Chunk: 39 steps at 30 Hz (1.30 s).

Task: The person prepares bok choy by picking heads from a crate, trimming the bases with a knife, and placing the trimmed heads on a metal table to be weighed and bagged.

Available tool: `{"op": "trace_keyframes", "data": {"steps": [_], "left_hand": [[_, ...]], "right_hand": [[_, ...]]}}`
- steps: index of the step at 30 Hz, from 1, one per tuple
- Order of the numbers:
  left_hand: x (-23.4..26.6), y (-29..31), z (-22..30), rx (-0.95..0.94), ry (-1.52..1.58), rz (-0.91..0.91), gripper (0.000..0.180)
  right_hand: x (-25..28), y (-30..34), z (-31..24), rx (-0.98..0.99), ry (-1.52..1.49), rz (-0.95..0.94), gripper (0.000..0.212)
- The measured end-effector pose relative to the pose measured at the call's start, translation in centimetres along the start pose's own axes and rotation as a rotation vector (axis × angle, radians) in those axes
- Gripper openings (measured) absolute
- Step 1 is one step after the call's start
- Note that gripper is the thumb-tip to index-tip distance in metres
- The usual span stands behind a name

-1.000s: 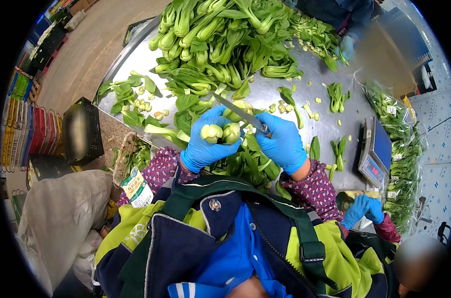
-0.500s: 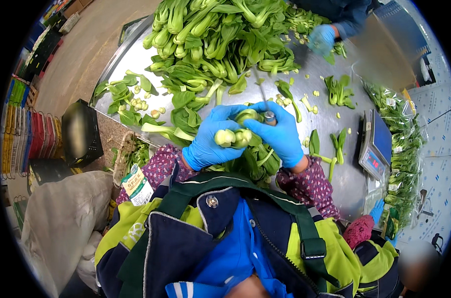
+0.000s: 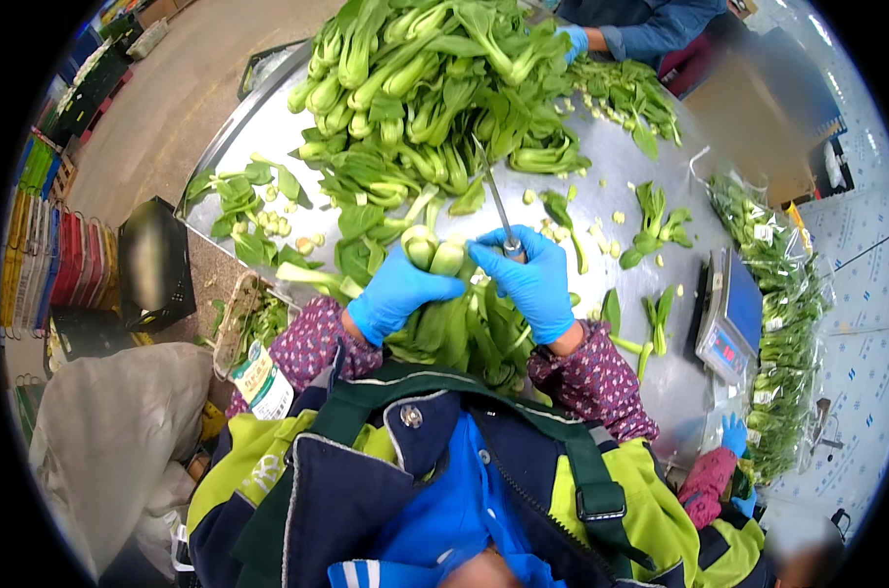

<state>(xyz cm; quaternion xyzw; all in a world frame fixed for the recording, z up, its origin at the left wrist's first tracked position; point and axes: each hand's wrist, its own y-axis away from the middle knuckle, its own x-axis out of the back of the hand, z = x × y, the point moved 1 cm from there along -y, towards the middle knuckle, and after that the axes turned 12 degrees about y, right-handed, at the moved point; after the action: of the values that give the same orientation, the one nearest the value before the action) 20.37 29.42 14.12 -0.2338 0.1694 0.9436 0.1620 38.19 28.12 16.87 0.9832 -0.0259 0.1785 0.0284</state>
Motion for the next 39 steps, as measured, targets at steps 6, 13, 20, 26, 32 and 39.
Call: {"op": "trace_keyframes", "data": {"steps": [6, 13, 20, 26, 32, 39], "left_hand": [[5.2, -0.3, 2.1, -0.078, 0.007, 0.062, 0.048], [4.2, -1.8, 1.9, -0.231, 0.070, 0.022, 0.059], [5.2, -2.1, 2.5, -0.167, -0.016, 0.098, 0.037], [1.0, -1.7, 7.7, -0.935, -1.188, -0.208, 0.032], [0.7, -1.7, 3.3, -0.789, -0.602, -0.276, 0.035], [0.1, 0.5, 2.1, -0.649, -0.373, -0.213, 0.045]], "right_hand": [[3.3, -5.8, 0.5, 0.080, 0.216, -0.113, 0.046], [2.8, -24.1, -0.2, 0.422, 0.516, 0.467, 0.048], [3.4, -26.2, -0.7, 0.275, 0.057, 0.309, 0.035], [3.7, -11.6, -2.2, 0.283, 0.239, -0.121, 0.034], [2.3, -3.0, -3.7, 0.132, -0.035, -0.186, 0.040], [1.7, 0.1, -1.2, 0.571, 0.765, 0.040, 0.055]]}}
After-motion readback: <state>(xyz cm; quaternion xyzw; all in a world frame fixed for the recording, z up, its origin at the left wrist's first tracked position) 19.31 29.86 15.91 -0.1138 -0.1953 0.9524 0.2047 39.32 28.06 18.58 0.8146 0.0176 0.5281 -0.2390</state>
